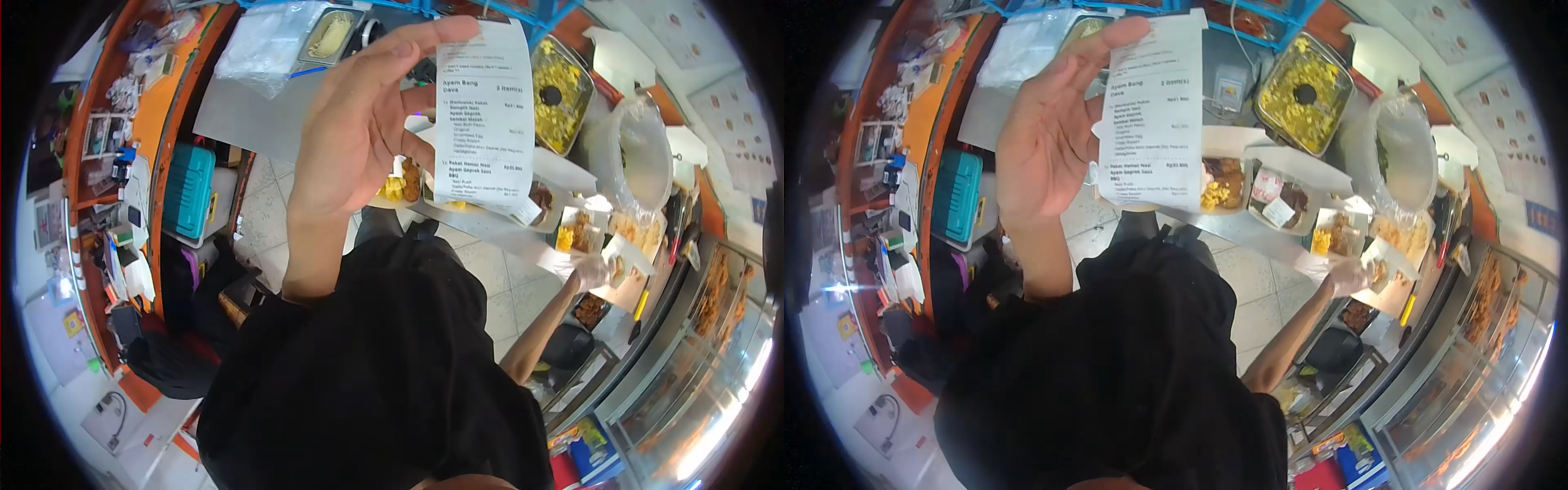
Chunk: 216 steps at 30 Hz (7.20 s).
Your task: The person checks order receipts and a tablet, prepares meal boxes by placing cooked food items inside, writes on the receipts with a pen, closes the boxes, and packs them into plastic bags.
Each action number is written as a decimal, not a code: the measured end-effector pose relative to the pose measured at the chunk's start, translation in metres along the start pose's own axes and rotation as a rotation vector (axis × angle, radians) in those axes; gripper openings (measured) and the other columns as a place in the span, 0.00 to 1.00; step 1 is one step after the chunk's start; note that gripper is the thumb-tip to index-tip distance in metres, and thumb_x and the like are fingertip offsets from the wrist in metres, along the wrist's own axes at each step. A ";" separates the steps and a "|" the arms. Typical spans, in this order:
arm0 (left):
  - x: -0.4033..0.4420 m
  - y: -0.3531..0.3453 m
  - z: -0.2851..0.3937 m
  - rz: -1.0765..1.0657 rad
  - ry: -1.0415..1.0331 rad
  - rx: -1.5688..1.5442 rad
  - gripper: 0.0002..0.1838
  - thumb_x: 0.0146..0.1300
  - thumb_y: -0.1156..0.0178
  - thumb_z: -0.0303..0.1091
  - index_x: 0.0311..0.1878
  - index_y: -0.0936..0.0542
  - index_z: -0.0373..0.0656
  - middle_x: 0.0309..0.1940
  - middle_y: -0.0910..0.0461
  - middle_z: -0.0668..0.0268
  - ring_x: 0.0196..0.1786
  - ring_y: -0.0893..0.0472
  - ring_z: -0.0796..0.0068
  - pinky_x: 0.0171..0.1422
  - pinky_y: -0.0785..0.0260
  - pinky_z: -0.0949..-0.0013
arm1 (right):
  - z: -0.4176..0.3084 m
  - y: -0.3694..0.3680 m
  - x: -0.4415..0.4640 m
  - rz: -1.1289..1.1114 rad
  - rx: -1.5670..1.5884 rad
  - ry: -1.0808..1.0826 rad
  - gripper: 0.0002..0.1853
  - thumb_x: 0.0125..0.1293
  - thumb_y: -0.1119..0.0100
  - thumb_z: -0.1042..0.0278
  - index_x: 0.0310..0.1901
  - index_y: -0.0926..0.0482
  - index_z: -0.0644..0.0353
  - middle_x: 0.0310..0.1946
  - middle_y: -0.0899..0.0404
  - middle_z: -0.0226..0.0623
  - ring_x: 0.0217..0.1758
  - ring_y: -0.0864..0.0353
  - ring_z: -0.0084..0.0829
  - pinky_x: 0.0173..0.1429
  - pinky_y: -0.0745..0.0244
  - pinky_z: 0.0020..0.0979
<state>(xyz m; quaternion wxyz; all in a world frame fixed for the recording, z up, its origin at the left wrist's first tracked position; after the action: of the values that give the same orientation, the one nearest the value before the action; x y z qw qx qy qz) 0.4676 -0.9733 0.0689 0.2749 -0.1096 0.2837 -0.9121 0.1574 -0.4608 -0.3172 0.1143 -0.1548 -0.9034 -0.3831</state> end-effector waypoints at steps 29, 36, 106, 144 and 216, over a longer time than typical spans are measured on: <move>0.071 0.134 0.151 0.026 -0.216 -0.005 0.29 0.73 0.59 0.45 0.67 0.34 0.30 0.63 0.30 0.53 0.58 0.21 0.64 0.36 0.14 0.68 | -0.696 -0.245 0.176 -0.274 -0.722 1.018 0.17 0.62 0.45 0.56 0.38 0.15 0.61 0.37 0.15 0.49 0.42 0.15 0.45 0.45 0.21 0.41; 0.081 0.083 0.120 0.049 -0.211 0.058 0.30 0.73 0.60 0.48 0.67 0.34 0.33 0.68 0.35 0.56 0.58 0.21 0.65 0.38 0.16 0.70 | -0.618 -0.152 0.189 -0.754 1.213 0.014 0.10 0.73 0.50 0.68 0.49 0.21 0.60 0.26 0.32 0.25 0.30 0.30 0.22 0.37 0.28 0.24; 0.006 -0.157 -0.352 -0.272 -0.462 1.074 0.15 0.60 0.35 0.32 0.49 0.22 0.42 0.52 0.24 0.54 0.54 0.23 0.56 0.59 0.31 0.60 | -0.205 0.137 0.083 -0.100 0.603 0.025 0.14 0.77 0.55 0.61 0.41 0.26 0.65 0.24 0.35 0.27 0.27 0.38 0.19 0.31 0.40 0.23; -0.097 0.487 -0.127 0.924 0.267 0.611 0.18 0.62 0.39 0.24 0.49 0.37 0.39 0.29 0.20 0.52 0.27 0.15 0.59 0.21 0.26 0.64 | -0.688 -0.209 -0.368 -1.353 0.258 0.812 0.06 0.64 0.43 0.70 0.35 0.21 0.65 0.28 0.18 0.44 0.22 0.21 0.40 0.30 0.26 0.35; -0.052 0.549 -0.113 -0.243 0.050 1.751 0.53 0.45 0.50 0.84 0.67 0.25 0.55 0.74 0.38 0.70 0.55 0.41 0.60 0.62 0.53 0.52 | -0.502 -0.292 -0.573 -1.036 0.608 0.203 0.13 0.48 0.25 0.81 0.22 0.24 0.60 0.16 0.27 0.27 0.18 0.31 0.13 0.22 0.41 0.17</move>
<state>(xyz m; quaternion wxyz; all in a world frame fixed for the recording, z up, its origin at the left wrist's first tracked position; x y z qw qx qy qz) 0.7115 -1.2697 -0.3424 0.1551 0.1309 -0.5241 -0.8271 0.6251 -1.1284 -0.3531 0.0375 0.3818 -0.9148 -0.1266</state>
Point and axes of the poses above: each hand's wrist, its own x-axis towards the middle knuckle, its own y-axis out of the back of the hand, z = x × y, the point moved 3 cm from there along x, towards the middle knuckle
